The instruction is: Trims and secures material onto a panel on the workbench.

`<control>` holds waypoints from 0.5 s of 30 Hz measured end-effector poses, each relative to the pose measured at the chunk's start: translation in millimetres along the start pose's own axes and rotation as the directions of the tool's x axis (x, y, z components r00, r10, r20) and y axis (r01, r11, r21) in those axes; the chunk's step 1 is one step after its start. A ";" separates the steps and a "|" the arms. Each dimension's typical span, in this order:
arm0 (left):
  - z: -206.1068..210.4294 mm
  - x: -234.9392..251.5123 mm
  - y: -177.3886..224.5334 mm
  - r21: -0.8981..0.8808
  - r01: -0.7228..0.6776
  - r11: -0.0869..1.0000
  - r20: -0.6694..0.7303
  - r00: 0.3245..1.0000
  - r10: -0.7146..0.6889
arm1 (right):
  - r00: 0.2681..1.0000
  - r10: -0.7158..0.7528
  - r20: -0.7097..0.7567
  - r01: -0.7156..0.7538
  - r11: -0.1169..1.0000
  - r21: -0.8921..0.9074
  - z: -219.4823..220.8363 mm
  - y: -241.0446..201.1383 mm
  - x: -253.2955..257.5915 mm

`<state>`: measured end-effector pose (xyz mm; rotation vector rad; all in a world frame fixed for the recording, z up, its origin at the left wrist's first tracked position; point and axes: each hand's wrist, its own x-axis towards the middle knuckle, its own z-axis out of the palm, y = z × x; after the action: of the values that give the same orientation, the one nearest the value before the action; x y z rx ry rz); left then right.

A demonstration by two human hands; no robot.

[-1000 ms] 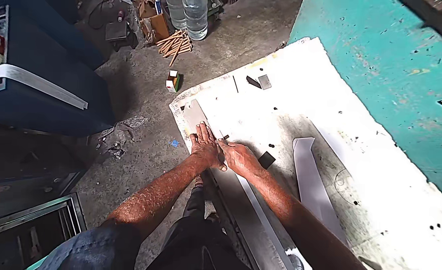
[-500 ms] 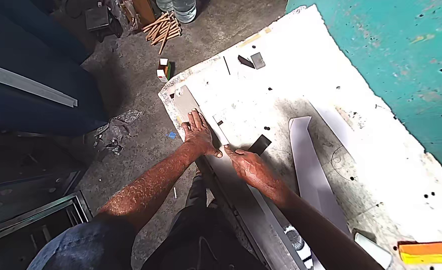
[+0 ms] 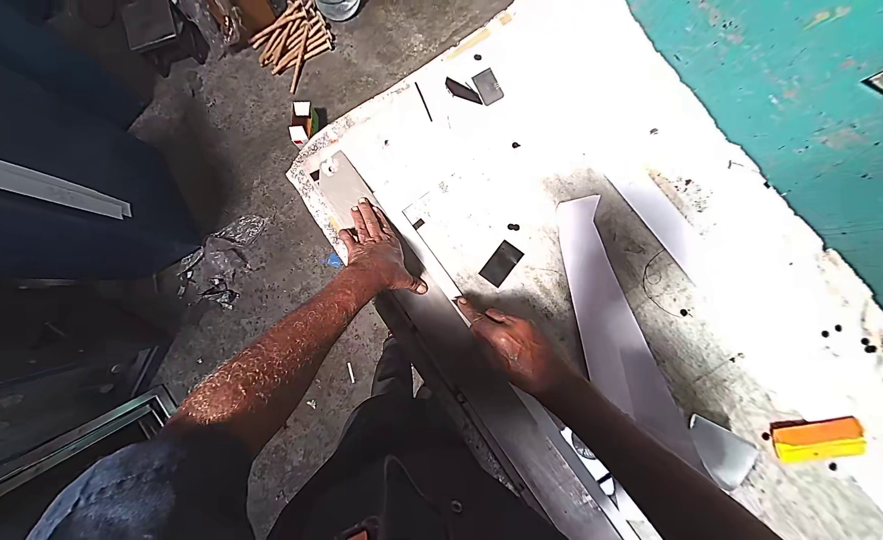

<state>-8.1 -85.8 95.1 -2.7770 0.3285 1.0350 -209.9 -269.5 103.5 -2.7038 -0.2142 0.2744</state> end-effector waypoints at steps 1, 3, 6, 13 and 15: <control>-1.0 -0.4 -0.2 0.003 0.003 1.000 0.006 1.000 -0.003 | 0.996 0.030 -0.086 -0.029 1.000 0.010 0.9 -4.2 -11.4; -2.6 -1.4 0.4 0.011 0.012 1.000 0.023 1.000 -0.012 | 0.982 0.064 -0.178 -0.052 0.996 0.073 1.5 -14.3 -49.9; -3.7 -0.2 2.0 0.031 0.018 0.999 0.017 1.000 -0.019 | 0.975 0.196 -0.109 -0.186 0.978 0.089 9.3 -29.7 -128.5; -6.1 -4.8 5.3 0.040 0.049 0.998 -0.005 0.999 -0.048 | 0.823 0.455 0.339 -0.491 0.871 0.023 -7.9 -56.7 -216.1; -6.6 -6.6 7.0 0.048 0.057 0.997 -0.020 0.998 -0.056 | 0.914 0.383 0.133 -0.378 0.924 -0.056 19.5 -48.3 -231.9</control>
<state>-10.6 -93.1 103.9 -2.7376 0.2728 0.9753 -444.1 -262.4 143.2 -2.7389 0.2781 0.5821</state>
